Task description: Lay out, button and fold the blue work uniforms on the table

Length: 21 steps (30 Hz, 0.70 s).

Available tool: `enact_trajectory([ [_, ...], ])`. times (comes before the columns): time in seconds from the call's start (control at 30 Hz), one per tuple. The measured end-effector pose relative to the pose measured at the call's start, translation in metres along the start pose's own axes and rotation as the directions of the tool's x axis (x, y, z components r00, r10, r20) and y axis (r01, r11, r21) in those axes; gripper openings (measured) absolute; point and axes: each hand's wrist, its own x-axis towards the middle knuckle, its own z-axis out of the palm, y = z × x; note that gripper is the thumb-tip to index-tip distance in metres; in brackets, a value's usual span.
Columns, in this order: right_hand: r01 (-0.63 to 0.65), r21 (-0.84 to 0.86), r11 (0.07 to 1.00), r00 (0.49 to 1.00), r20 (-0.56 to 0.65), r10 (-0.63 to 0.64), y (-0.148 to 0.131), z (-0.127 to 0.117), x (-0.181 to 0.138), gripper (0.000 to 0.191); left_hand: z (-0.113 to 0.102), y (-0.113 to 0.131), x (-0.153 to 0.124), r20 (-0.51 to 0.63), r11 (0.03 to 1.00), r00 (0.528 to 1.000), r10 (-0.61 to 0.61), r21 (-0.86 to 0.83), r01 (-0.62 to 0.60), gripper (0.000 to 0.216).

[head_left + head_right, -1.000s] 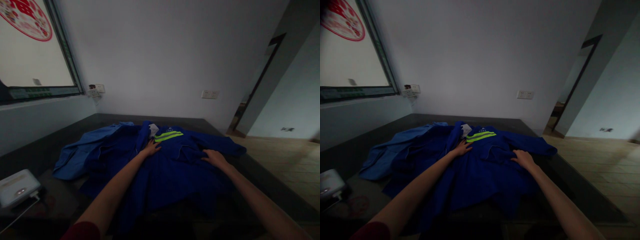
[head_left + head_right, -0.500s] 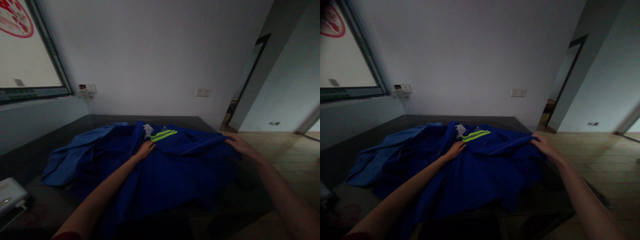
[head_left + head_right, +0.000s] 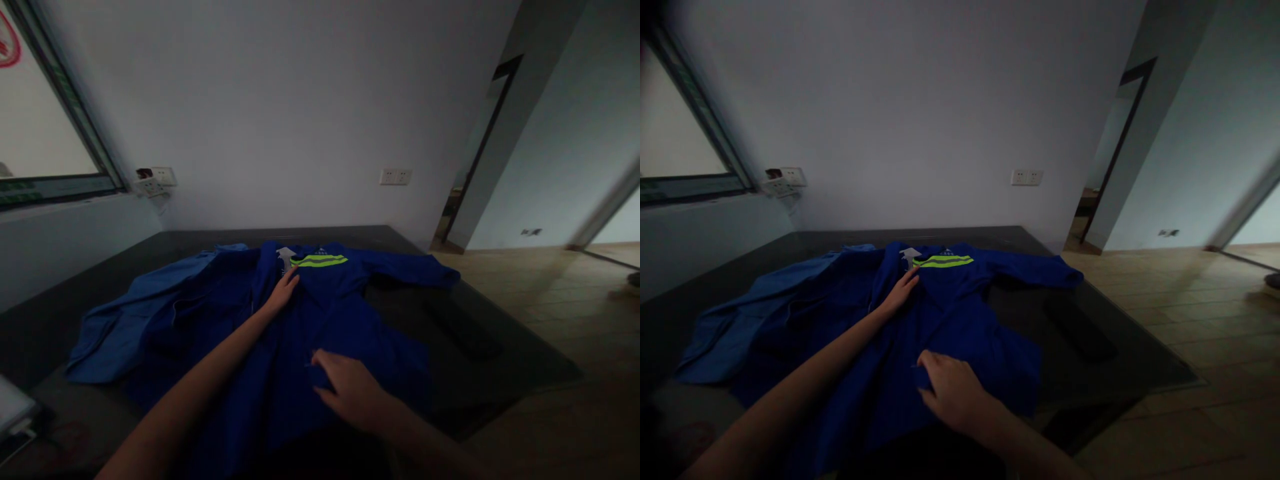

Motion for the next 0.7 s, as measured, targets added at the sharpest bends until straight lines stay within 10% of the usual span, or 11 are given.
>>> enact_trajectory([
  [0.23,0.139,-0.062,0.988,0.982,0.14,-0.129,-0.005,-0.01,-0.021,0.049,0.004,-0.006,0.032,-0.071,0.982,0.981,-0.182,-0.056,0.179,0.066],
  [0.43,0.141,-0.118,0.983,0.99,-0.013,-0.143,-0.01,-0.042,-0.045,0.057,-0.003,-0.001,0.082,-0.275,0.975,0.955,-0.114,0.153,0.161,0.065],
  [0.6,-0.02,-0.398,0.917,0.96,-0.262,-0.093,0.013,-0.015,-0.044,0.035,-0.017,-0.005,0.085,-0.307,0.935,0.949,-0.074,0.308,0.173,0.045],
  [0.7,0.003,-0.443,0.896,0.983,-0.163,-0.084,0.026,0.009,-0.039,0.032,-0.024,0.001,0.074,-0.247,0.904,0.967,-0.058,0.397,0.156,0.036],
])
